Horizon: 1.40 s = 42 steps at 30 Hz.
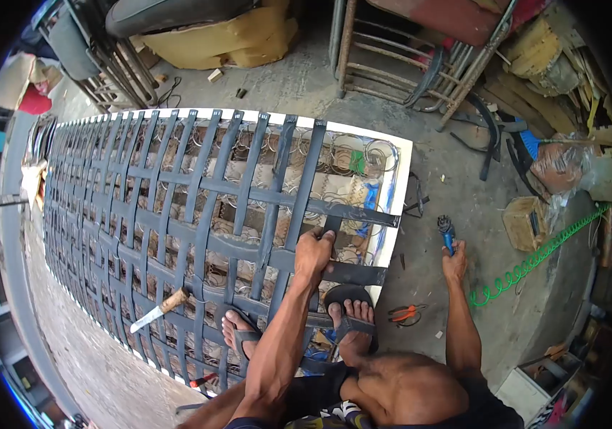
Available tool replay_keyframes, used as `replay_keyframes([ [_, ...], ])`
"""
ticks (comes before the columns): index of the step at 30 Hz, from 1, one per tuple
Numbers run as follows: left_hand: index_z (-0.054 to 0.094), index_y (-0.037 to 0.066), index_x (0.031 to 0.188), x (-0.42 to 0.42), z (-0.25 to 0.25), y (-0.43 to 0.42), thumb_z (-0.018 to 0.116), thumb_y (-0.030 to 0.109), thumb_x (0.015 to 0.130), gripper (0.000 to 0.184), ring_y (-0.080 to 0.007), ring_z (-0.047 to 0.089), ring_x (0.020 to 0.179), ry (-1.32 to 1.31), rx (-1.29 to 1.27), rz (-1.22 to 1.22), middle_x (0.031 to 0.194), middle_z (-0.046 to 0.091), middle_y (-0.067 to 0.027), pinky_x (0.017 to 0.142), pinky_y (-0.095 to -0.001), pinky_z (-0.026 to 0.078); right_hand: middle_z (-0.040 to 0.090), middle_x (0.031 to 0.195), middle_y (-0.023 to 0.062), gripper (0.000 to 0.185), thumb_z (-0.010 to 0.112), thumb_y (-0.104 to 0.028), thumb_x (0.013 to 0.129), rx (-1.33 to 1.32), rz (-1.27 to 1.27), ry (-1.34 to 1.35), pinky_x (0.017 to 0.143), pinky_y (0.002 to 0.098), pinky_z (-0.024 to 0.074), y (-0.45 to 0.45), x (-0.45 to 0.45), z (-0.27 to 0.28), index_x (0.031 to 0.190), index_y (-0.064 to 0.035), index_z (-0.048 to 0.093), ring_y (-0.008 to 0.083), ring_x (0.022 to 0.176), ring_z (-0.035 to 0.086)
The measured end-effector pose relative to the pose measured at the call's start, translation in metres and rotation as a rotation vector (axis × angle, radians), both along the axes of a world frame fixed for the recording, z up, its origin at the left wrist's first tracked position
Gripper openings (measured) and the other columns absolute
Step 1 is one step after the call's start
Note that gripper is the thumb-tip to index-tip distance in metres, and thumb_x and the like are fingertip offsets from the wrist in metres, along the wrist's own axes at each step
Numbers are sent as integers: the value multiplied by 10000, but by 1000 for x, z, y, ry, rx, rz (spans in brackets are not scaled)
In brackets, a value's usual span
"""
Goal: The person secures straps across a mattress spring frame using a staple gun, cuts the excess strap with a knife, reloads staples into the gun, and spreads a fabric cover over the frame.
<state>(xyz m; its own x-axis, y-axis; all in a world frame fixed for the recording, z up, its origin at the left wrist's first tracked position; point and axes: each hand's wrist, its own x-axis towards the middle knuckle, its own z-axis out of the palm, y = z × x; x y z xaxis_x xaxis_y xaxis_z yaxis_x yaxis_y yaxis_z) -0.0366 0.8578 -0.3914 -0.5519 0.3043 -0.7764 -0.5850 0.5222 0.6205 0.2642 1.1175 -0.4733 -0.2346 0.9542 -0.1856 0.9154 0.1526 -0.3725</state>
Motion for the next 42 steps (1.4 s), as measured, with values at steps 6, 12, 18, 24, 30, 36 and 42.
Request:
replay_keyframes([
  [6,645,-54,868,-4,-13,0,588,184,921,249,-163,485,368,-107,18,-23,582,565,-64,403,-333,370,639,963,217,299,692,-160,850,-26,27,-38,787,511,458,-59,34,-59,1032,-104,462,452,951,624],
  [12,579,0,757,0,-16,-1,575,162,934,240,-155,415,346,-148,89,67,539,500,-44,361,-306,312,590,986,163,192,656,-47,840,253,234,-13,818,459,480,-44,-19,-53,1007,-42,560,403,923,597],
  [18,643,-90,917,9,-25,-4,592,204,927,299,-164,492,364,-92,56,32,580,563,-68,401,-324,369,626,1078,141,278,625,-229,906,-34,844,296,744,442,555,-97,-228,92,1116,-49,595,340,917,666],
  [24,621,-47,867,9,-3,1,592,161,931,219,-145,441,355,-21,0,58,557,520,-37,357,-309,345,690,900,242,444,739,-374,801,-256,1059,-176,742,480,544,-97,-279,66,941,41,660,388,857,691],
  [30,641,-34,920,4,-27,10,570,202,976,253,-127,489,398,-14,61,105,656,592,-47,354,-275,381,689,868,245,402,694,-363,804,-235,1023,-95,745,477,542,-101,-273,91,884,30,671,392,825,689],
  [36,686,-29,954,-3,-49,14,605,222,969,264,-149,591,476,-92,129,89,669,654,-81,425,-317,448,692,927,266,438,488,-391,953,-373,933,-287,872,529,496,-98,-296,83,1015,9,656,454,914,666],
  [42,704,-26,954,-15,-52,10,609,330,958,369,-228,693,610,-104,96,-53,738,705,-139,685,-398,537,692,1001,250,429,525,-388,934,-424,863,-369,873,482,504,-82,-302,55,993,-11,722,416,980,662],
])
